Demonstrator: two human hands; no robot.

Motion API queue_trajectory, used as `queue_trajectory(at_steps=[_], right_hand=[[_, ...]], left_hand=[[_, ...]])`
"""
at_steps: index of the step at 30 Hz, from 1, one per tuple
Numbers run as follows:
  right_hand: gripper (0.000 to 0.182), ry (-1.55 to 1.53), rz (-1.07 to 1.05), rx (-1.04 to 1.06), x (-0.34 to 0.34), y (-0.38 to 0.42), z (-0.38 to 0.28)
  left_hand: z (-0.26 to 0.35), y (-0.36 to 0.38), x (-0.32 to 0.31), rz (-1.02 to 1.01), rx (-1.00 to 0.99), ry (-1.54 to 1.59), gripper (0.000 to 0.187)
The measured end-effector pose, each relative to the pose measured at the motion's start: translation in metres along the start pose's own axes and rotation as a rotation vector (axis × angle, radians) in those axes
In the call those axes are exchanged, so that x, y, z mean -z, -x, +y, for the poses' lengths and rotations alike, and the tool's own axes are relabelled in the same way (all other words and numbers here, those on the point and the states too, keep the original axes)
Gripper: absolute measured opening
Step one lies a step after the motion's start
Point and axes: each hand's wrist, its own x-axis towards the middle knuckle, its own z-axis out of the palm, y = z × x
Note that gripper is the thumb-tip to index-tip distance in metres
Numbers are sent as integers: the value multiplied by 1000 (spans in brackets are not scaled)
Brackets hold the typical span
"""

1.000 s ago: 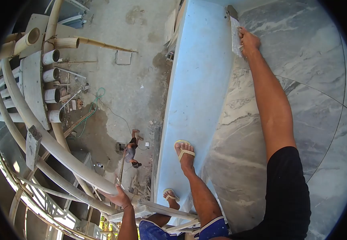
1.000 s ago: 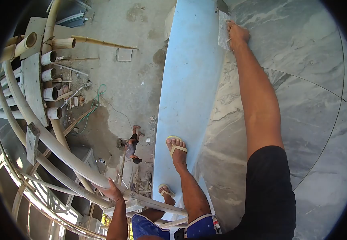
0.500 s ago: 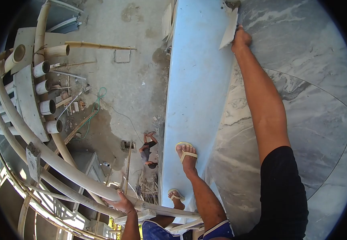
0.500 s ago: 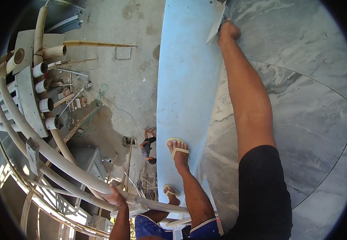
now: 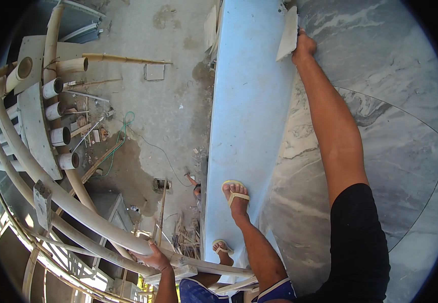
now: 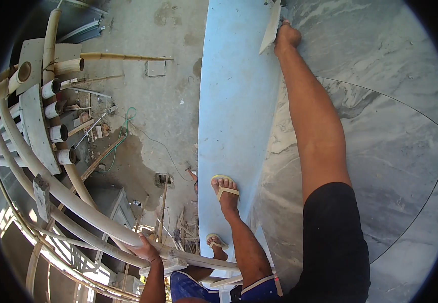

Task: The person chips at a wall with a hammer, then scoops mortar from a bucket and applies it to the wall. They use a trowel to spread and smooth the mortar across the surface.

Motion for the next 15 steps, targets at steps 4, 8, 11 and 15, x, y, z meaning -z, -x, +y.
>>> queue_trajectory(at_steps=[4, 8, 11, 15], right_hand=[[45, -167, -21, 15, -3, -7, 7], [42, -79, -14, -49, 2, 11, -4], [42, -164, -21, 14, 2, 4, 4], [46, 21, -4, 24, 4, -9, 12]], left_hand=[[4, -1, 1, 25, -56, -2, 98], [5, 0, 1, 25, -48, -9, 98], [14, 2, 3, 16, 4, 33, 95], [4, 2, -3, 65, -58, -6, 95]])
